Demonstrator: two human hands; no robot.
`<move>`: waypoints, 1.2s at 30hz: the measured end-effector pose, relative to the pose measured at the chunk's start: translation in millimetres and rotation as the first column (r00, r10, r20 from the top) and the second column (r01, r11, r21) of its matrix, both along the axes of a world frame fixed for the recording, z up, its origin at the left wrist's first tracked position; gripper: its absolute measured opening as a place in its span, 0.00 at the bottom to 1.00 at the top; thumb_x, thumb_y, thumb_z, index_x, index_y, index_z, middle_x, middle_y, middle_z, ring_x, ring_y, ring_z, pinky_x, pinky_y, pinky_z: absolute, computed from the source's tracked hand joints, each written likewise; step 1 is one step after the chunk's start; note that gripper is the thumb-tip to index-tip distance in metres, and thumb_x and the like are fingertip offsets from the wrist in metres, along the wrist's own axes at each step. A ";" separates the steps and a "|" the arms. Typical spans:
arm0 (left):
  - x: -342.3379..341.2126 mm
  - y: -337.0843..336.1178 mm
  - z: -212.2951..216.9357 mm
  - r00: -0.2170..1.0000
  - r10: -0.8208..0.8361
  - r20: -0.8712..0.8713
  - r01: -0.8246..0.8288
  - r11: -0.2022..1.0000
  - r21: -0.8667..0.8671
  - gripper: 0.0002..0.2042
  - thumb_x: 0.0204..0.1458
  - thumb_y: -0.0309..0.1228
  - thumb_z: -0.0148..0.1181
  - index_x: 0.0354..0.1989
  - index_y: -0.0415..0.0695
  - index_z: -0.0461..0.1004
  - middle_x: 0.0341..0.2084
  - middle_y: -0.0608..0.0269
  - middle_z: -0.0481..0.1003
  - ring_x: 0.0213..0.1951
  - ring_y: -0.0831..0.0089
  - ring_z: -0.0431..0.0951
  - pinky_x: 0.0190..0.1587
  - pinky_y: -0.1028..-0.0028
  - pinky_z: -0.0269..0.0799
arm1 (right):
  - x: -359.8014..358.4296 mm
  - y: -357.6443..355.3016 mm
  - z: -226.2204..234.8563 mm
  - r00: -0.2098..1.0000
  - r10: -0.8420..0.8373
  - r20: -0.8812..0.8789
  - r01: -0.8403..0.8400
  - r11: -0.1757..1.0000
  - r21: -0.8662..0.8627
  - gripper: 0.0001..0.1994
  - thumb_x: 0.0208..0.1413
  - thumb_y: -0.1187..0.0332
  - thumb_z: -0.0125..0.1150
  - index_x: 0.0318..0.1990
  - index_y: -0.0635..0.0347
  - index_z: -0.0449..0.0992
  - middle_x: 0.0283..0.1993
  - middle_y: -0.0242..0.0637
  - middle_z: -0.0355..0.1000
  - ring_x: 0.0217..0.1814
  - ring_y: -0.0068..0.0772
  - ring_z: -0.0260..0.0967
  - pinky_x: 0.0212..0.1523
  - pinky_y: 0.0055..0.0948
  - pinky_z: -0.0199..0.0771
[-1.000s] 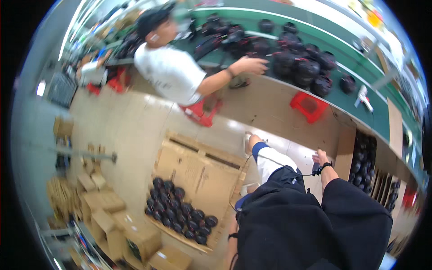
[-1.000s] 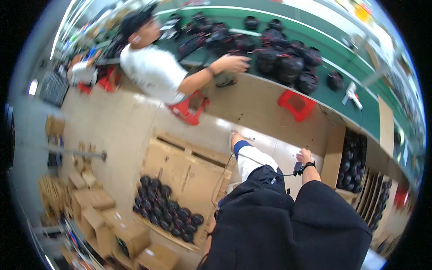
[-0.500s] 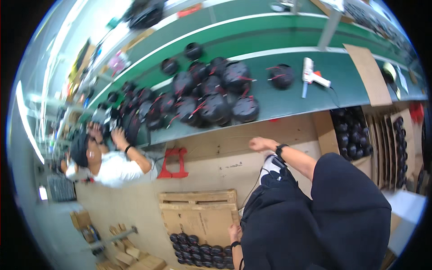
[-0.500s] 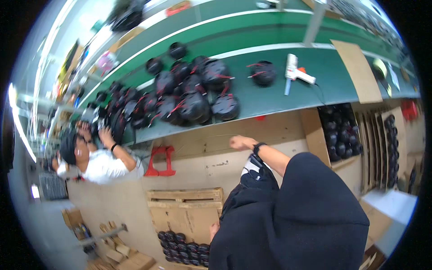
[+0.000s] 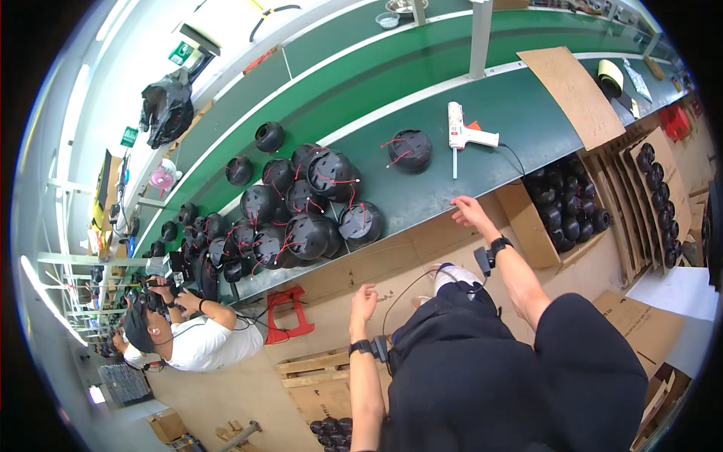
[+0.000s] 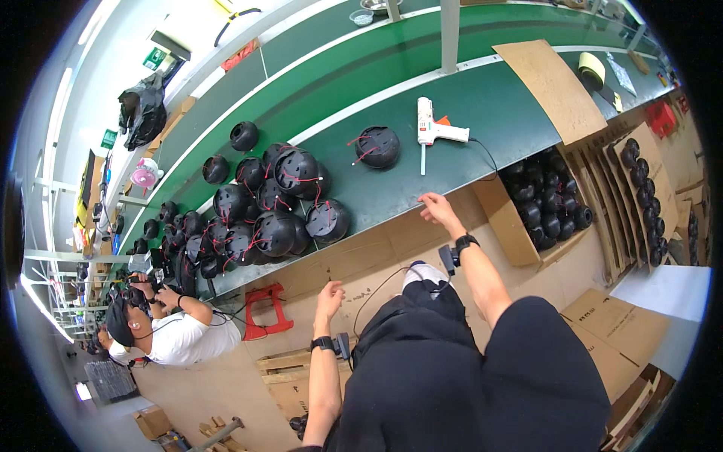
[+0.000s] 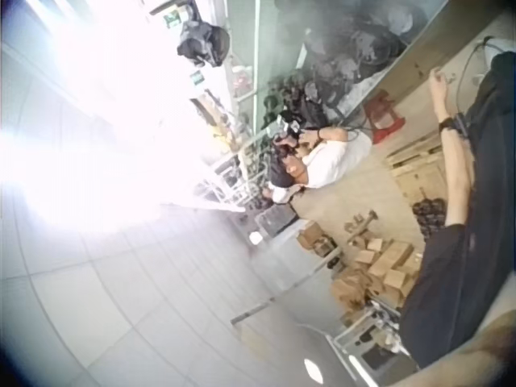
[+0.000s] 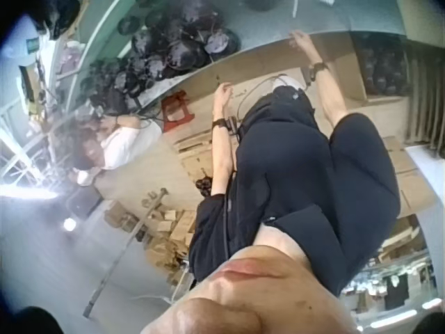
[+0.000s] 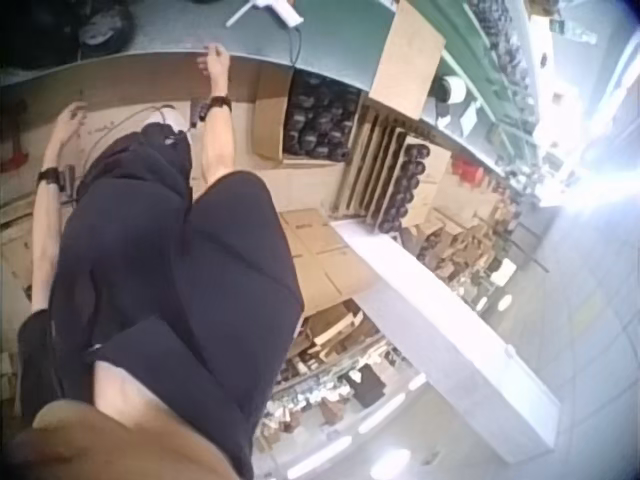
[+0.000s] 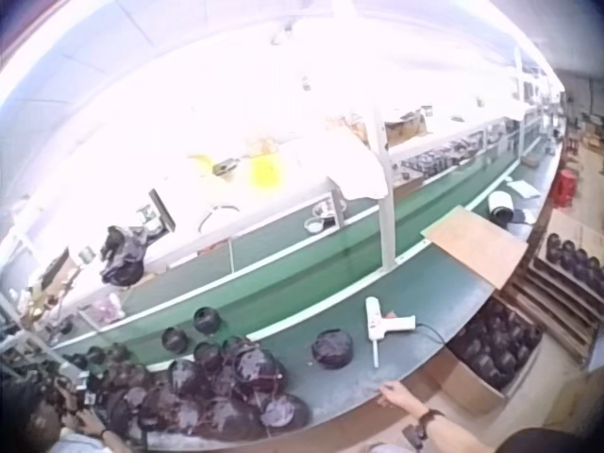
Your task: Applying hot glue to wires and assembling plastic housing components on an industrial assembly line.
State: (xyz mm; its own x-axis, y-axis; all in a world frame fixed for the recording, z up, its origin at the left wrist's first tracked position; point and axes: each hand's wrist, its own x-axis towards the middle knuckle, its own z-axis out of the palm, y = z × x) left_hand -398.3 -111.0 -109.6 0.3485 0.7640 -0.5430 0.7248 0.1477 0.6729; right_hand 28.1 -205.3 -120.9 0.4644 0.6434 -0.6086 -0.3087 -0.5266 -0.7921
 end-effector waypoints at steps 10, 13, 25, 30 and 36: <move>-144.4 -16.3 -73.0 0.963 -0.150 -0.224 0.067 0.939 -0.338 0.17 0.54 0.37 0.58 0.47 0.39 0.79 0.30 0.56 0.82 0.32 0.69 0.80 0.38 0.69 0.76 | 33.9 -98.4 -17.7 0.970 0.244 -0.009 -0.236 0.925 -0.297 0.19 0.59 0.70 0.43 0.55 0.63 0.72 0.43 0.50 0.79 0.37 0.40 0.80 0.36 0.34 0.81; -164.6 -43.5 -75.7 0.936 0.178 -0.303 -0.283 0.891 -0.354 0.14 0.56 0.36 0.56 0.40 0.39 0.81 0.29 0.59 0.82 0.31 0.70 0.80 0.34 0.71 0.75 | 58.7 -128.1 -18.4 0.950 0.306 0.056 -0.267 0.895 -0.358 0.19 0.59 0.70 0.43 0.55 0.64 0.72 0.43 0.50 0.79 0.39 0.41 0.80 0.37 0.36 0.81; -27.8 31.8 472.7 0.524 -0.633 0.570 -0.501 0.312 0.807 0.15 0.64 0.34 0.39 0.43 0.36 0.70 0.45 0.49 0.72 0.43 0.69 0.74 0.46 0.65 0.73 | 220.8 -161.7 -16.1 0.996 0.086 0.017 -0.078 0.956 -0.282 0.16 0.63 0.60 0.51 0.53 0.58 0.72 0.44 0.46 0.79 0.39 0.42 0.79 0.41 0.42 0.79; 9.8 3.2 435.9 0.558 -0.495 0.666 -0.553 0.377 0.743 0.15 0.64 0.34 0.40 0.43 0.36 0.70 0.44 0.50 0.72 0.42 0.70 0.74 0.45 0.65 0.73 | 282.4 -158.3 6.1 0.991 0.070 0.110 -0.028 0.939 -0.343 0.15 0.64 0.61 0.50 0.53 0.57 0.75 0.43 0.44 0.80 0.40 0.40 0.80 0.41 0.39 0.80; 91.2 55.4 437.6 0.487 -0.573 0.659 -0.597 0.332 0.730 0.14 0.64 0.34 0.41 0.42 0.37 0.70 0.43 0.51 0.72 0.42 0.70 0.74 0.44 0.66 0.73 | 310.8 -153.0 6.7 0.967 -0.152 0.203 0.189 0.967 -0.174 0.12 0.61 0.65 0.50 0.31 0.63 0.76 0.22 0.41 0.75 0.21 0.35 0.74 0.19 0.34 0.71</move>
State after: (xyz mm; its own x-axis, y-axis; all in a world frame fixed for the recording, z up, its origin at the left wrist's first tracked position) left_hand -307.1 -55.6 328.1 0.0596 0.4607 0.8856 -0.1645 -0.8705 0.4639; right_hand 338.9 -358.2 -114.2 0.6741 0.4257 -0.6037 -0.2630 -0.6255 -0.7346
